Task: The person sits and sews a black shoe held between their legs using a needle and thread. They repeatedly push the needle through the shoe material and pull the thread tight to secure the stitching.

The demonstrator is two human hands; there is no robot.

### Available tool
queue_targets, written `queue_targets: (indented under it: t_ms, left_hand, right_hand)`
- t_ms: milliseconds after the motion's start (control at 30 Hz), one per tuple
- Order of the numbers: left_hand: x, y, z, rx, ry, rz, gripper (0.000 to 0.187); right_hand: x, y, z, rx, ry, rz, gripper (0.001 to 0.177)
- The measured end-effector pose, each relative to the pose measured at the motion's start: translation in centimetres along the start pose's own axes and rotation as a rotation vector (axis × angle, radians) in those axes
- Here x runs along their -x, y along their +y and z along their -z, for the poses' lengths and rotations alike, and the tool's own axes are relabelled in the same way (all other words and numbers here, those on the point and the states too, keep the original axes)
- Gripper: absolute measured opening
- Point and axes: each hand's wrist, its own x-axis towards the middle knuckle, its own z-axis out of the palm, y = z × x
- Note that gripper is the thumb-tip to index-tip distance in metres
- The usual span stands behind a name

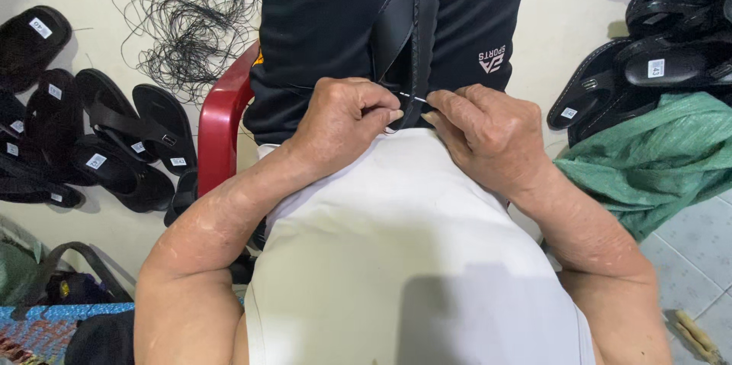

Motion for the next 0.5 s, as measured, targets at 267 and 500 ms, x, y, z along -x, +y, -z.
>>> queue_targets:
  t_ms: [267,500]
  left_hand:
    - [-0.3,0.1,-0.6,0.301,0.020,0.248,0.014]
    - [1.2,1.4,0.1,0.349,0.329,0.214,0.017]
  right_hand:
    - [6.4,0.2,1.4,0.091,0.102,-0.057,0.013]
    - [5.5,0.1,0.1,-0.353,0.168,-0.265,0.029]
